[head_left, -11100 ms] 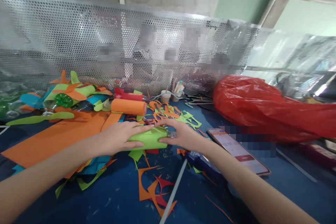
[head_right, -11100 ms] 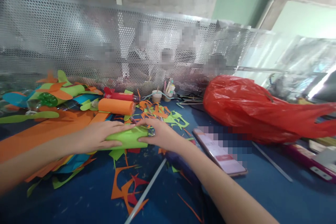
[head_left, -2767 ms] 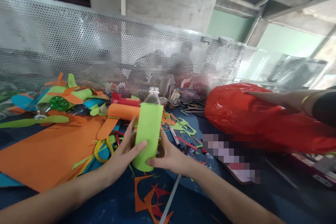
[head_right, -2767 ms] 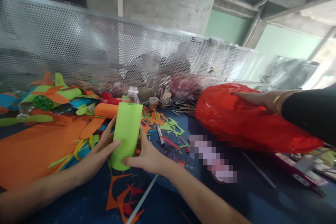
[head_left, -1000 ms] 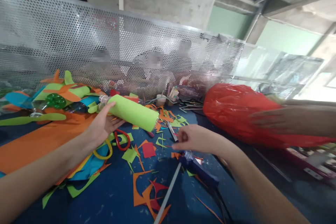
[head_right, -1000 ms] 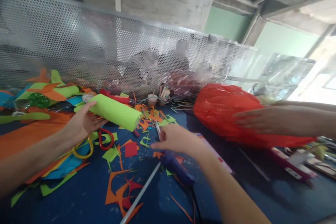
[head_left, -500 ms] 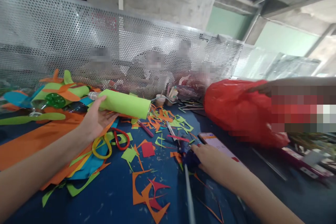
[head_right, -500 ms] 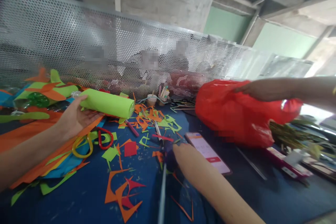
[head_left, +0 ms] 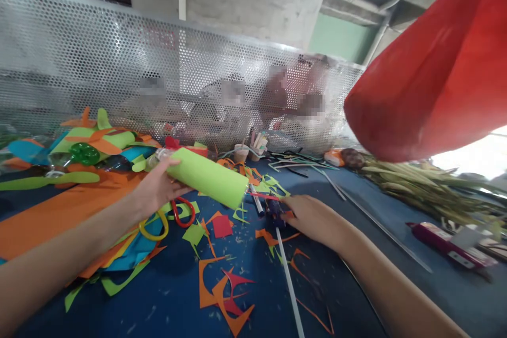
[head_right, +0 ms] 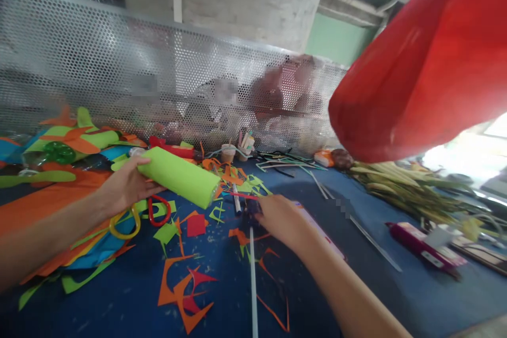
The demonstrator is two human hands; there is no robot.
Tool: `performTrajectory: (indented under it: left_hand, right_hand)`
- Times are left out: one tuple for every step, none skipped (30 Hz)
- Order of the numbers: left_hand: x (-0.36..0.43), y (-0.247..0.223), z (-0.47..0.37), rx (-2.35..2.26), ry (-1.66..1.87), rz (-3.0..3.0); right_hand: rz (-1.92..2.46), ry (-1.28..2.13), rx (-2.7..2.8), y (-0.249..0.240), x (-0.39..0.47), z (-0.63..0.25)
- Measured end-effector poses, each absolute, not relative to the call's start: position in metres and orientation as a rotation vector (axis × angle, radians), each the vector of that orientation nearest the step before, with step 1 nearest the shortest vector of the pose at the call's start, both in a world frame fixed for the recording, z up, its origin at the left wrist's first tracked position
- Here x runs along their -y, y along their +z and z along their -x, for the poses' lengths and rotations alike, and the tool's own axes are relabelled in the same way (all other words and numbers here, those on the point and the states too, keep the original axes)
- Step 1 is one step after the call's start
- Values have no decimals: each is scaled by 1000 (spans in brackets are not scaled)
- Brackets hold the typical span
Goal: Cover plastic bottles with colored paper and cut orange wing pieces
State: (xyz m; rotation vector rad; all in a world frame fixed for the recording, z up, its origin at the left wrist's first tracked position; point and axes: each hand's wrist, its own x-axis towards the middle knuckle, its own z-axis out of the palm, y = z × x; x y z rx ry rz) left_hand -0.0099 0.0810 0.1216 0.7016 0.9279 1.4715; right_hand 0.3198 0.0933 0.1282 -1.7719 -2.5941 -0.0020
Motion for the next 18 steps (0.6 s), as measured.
performTrajectory:
  left_hand:
    - [-80, 118, 6, -923, 1419, -730]
    - [-78, 113, 3, -915, 1372, -758]
    - [-77, 109, 1, -904, 1331, -787]
    - [-76, 104, -1, -891, 1298, -816]
    - [-75, 100, 0, -878, 1274, -843]
    - [-74, 96, 1, -866, 1260, -867]
    - [-74, 92, 4, -856, 1255, -884]
    - [-73, 88, 8, -848, 1253, -894]
    - [-72, 85, 12, -840, 1249, -899]
    - [-72, 82, 16, -833, 1247, -900]
    - [-71, 80, 20, -828, 1248, -895]
    - [-71, 77, 23, -826, 1256, -883]
    - [-70, 74, 25, -830, 1272, -864]
    - [-71, 72, 26, -838, 1293, -839]
    - [-72, 70, 27, -852, 1319, -810]
    - [-73, 68, 26, -868, 1346, -779]
    - [-74, 66, 25, -885, 1370, -750]
    - [-76, 65, 25, -900, 1391, -723]
  right_hand:
    - [1691, 97, 2546, 134, -94, -311]
    - [1579, 242, 2468, 140, -95, -302]
    - [1468, 415, 2393, 143, -97, -292]
    - [1389, 605, 2333, 146, -100, -284]
    - [1332, 786, 2294, 145, -104, -277]
    - [1259, 921, 2278, 143, -108, -271]
    - [1175, 1021, 2296, 138, -112, -267]
    - [1081, 1112, 2356, 132, -116, -264]
    - [1013, 1160, 2369, 124, -118, -262]
    - [992, 1205, 2376, 116, -120, -260]
    - [995, 1203, 2334, 107, -120, -258]
    - [1003, 1180, 2269, 99, -119, -256]
    - [1017, 1148, 2223, 91, -116, -253]
    - [1024, 1080, 2180, 85, -113, -250]
    - [1001, 1000, 2166, 81, -109, -247]
    - [975, 919, 2170, 78, -104, -244]
    - [963, 845, 2171, 77, -100, -242]
    - [954, 800, 2176, 77, -96, -239]
